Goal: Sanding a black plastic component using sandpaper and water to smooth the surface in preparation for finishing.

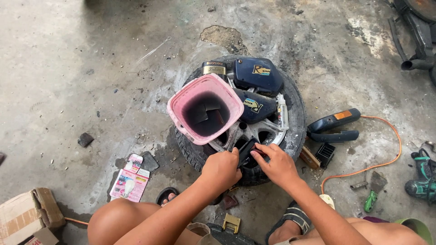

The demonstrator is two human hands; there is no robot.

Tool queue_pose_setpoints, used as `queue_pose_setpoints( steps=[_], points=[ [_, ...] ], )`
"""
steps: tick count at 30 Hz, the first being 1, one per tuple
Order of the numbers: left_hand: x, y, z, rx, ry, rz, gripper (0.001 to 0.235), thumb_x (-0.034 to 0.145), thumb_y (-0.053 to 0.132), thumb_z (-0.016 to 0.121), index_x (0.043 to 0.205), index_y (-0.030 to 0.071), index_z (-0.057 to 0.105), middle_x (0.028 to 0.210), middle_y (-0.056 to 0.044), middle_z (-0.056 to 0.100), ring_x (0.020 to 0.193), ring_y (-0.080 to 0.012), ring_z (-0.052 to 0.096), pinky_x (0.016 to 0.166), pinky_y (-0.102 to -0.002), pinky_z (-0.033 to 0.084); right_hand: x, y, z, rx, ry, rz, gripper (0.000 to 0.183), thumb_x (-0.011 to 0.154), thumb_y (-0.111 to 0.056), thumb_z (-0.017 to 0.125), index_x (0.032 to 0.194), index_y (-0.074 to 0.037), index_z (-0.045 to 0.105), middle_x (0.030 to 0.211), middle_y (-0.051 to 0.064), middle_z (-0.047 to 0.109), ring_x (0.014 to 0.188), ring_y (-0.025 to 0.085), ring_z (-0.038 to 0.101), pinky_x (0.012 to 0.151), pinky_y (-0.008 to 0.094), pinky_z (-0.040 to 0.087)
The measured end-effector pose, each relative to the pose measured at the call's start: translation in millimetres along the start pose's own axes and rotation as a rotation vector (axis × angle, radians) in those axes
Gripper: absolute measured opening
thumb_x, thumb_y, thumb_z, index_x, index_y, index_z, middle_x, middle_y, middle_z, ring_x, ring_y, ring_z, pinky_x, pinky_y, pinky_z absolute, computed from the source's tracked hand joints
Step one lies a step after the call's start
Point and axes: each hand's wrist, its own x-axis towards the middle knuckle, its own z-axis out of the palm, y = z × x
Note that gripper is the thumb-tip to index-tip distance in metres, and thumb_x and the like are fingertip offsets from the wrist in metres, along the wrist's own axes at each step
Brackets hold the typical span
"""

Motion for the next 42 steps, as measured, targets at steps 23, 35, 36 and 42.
queue_pose_setpoints(
  steps=[23,35,36,42],
  points=[
    [0.4,1.0,0.8,-0.023,0.032,-0.012,0.063,0.084,0.019,0.070,0.134,-0.016,0.057,0.076,-0.023,0.072,0.062,-0.0324,0.072,0.046,-0.043,0.059,3.7,8.8,6.7,-0.039,-0.003,-0.027,0.038,0.102,-0.051,0.051,0.128,-0.031,0.070,0.097,0.009,0.071,0.093,0.038,0.073,0.077,0.047,0.060],
    [-1.6,2.7,2.8,-0.034,0.040,-0.022,0.062,0.083,0.018,0.071,0.133,-0.016,0.058,0.075,-0.022,0.072,0.061,-0.0313,0.072,0.045,-0.041,0.059,8.6,6.6,-0.6,0.248,-0.088,0.102,0.036,0.096,-0.036,0.068,0.130,-0.024,0.073,0.104,0.017,0.075,0.101,0.038,0.073,0.084,0.045,0.059],
    [-1.3,2.1,2.1,-0.033,0.037,-0.018,0.061,0.083,0.018,0.070,0.133,-0.016,0.058,0.075,-0.022,0.072,0.060,-0.0303,0.071,0.044,-0.039,0.058,10.9,7.4,-1.3,0.334,-0.122,0.142,0.038,0.093,-0.030,0.073,0.131,-0.024,0.074,0.109,0.021,0.074,0.108,0.040,0.072,0.090,0.045,0.058],
    [-1.0,1.8,1.9,-0.033,0.027,-0.015,0.062,0.084,0.018,0.070,0.134,-0.017,0.057,0.074,-0.022,0.072,0.058,-0.0291,0.071,0.043,-0.038,0.058,19.6,17.3,3.6,0.628,-0.136,0.233,0.044,0.085,-0.012,0.081,0.128,-0.015,0.076,0.103,0.021,0.077,0.097,0.023,0.069,0.088,0.037,0.057]
  ],
)
